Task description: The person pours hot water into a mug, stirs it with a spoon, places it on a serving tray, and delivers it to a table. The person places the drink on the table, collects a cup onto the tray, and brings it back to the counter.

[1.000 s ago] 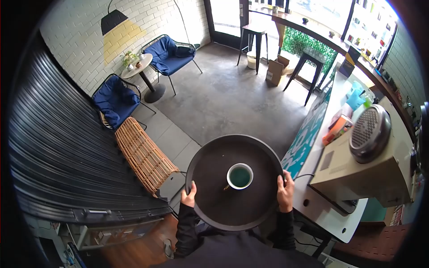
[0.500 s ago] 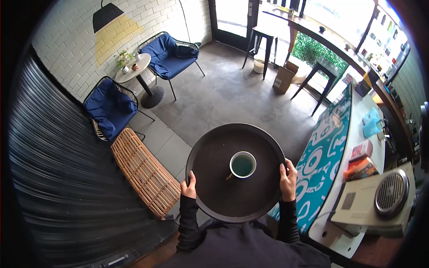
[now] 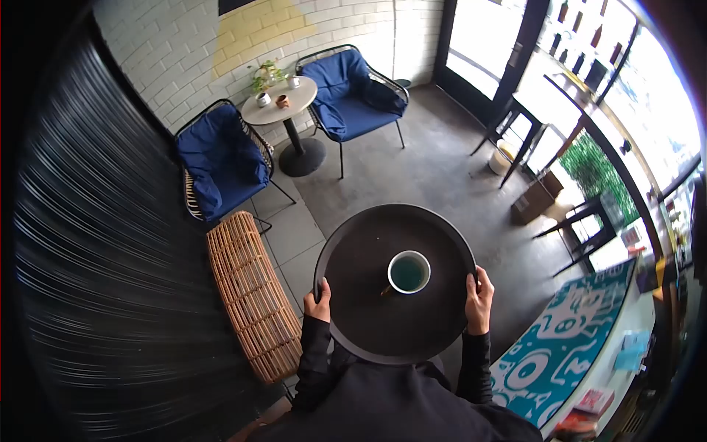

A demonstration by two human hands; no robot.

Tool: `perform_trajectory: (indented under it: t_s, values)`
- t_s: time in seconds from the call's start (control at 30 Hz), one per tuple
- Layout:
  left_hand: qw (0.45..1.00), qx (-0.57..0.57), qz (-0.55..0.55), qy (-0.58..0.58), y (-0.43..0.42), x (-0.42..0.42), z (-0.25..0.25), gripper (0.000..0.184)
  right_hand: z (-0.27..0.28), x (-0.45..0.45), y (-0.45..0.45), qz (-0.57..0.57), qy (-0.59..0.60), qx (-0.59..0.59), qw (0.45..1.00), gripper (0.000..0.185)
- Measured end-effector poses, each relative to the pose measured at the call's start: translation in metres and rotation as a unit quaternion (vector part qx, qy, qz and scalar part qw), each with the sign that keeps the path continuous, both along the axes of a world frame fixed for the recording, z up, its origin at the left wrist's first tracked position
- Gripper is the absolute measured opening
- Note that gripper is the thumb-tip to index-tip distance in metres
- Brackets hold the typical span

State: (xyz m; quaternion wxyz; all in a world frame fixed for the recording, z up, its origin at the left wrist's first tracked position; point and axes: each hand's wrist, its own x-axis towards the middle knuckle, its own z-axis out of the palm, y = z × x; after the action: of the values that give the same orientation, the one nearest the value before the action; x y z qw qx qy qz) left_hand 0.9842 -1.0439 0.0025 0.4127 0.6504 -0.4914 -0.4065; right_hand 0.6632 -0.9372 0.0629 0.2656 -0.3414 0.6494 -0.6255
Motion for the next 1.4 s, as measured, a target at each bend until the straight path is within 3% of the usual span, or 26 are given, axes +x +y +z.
perform_trajectory:
  t_s: [0.27,0.37,0.47,0.63,0.67,0.83,0.87,1.03,1.07,1.17,1.27,1.33,1.4]
  values:
    - [0.994,0.057,0.095,-0.01,-0.149,-0.002,-0.013,0.069,-0.023,-0.01,-0.193,0.061,0.02,0.015,0.998,0.021]
    - [0.993,0.087,0.081,-0.012,-0.216,0.006,-0.023,0.071,-0.025,-0.007,-0.267,0.082,-0.001,0.022,0.996,0.023]
    - [0.979,0.062,0.185,-0.066,-0.29,0.008,-0.043,0.073,-0.021,-0.001,-0.345,0.097,-0.021,-0.021,0.995,0.023]
    - [0.986,0.14,0.09,0.024,-0.396,0.028,-0.009,0.082,-0.005,0.018,-0.456,0.117,-0.081,-0.018,0.99,0.028]
    - [0.988,0.065,0.133,0.044,-0.416,0.027,-0.021,0.073,0.0,0.023,-0.475,0.126,-0.108,-0.015,0.986,0.03]
    - [0.984,0.023,0.172,0.038,-0.496,0.046,-0.044,0.063,-0.011,0.036,-0.573,0.168,-0.221,-0.001,0.961,0.03]
    - [0.984,0.025,0.17,0.048,-0.515,0.054,-0.068,0.063,-0.013,0.039,-0.593,0.18,-0.234,-0.012,0.955,0.032]
    - [0.962,0.052,0.262,0.053,-0.599,0.055,-0.078,0.062,-0.029,0.044,-0.703,0.223,-0.285,-0.007,0.932,0.035]
    - [0.96,0.039,0.27,0.055,-0.616,0.058,-0.103,0.061,-0.034,0.044,-0.726,0.239,-0.305,-0.003,0.922,0.036]
    - [0.961,0.037,0.252,0.107,-0.676,0.062,-0.115,0.066,-0.039,0.048,-0.801,0.257,-0.348,-0.001,0.901,0.037]
    - [0.947,0.033,0.303,0.098,-0.716,0.054,-0.116,0.069,-0.033,0.053,-0.868,0.27,-0.367,0.009,0.89,0.037]
    - [0.927,-0.044,0.351,0.128,-0.748,0.042,-0.081,0.068,-0.032,0.057,-0.918,0.298,-0.351,0.008,0.888,0.038]
    - [0.919,0.001,0.374,0.125,-0.764,0.044,-0.07,0.067,-0.046,0.062,-0.956,0.31,-0.34,0.04,0.887,0.039]
